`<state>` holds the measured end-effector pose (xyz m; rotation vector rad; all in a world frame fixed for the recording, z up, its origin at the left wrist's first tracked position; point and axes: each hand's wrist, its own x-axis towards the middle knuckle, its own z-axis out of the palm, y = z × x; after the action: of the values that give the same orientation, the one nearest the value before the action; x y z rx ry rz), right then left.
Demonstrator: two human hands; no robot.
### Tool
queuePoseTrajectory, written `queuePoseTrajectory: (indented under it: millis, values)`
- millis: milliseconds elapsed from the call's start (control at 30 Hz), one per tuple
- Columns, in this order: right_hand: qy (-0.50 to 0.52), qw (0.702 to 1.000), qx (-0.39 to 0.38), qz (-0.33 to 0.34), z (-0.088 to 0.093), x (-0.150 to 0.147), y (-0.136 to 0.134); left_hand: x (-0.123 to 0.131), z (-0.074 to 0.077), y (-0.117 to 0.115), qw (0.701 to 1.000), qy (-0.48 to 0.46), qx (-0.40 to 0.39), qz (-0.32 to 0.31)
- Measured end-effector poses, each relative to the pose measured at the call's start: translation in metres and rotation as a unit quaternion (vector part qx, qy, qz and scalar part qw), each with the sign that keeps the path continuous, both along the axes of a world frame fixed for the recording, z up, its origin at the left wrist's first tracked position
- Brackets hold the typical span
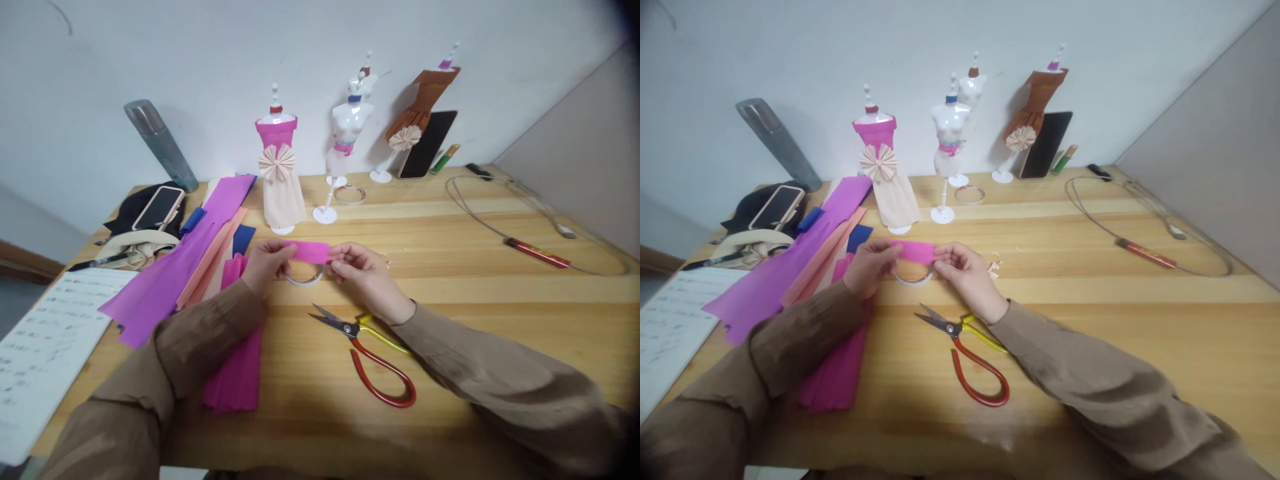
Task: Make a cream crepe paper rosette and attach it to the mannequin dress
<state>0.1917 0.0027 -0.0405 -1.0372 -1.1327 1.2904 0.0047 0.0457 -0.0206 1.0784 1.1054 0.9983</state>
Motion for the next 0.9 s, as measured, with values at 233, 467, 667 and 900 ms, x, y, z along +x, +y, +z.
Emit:
queuePoseTrajectory:
  millis: [233, 467, 667, 900]
  values:
    - [-0.003, 1.000, -0.028, 0.013, 0.002, -0.005, -0.004, -0.018, -0.011, 0.041, 0.994, 0.071, 0.048, 0.061]
    - [-0.023, 0.999, -0.036, 0.022, 0.004, -0.007, -0.008, -0.019, -0.015, 0.047, 0.997, 0.056, 0.034, 0.041]
    - [-0.025, 0.998, -0.043, 0.033, 0.004, -0.006, -0.007, -0.021, -0.016, 0.048, 0.998, 0.038, 0.029, 0.041]
    - [-0.051, 0.996, -0.042, 0.061, 0.003, -0.007, -0.008, -0.021, -0.013, 0.046, 0.998, 0.040, 0.030, 0.042]
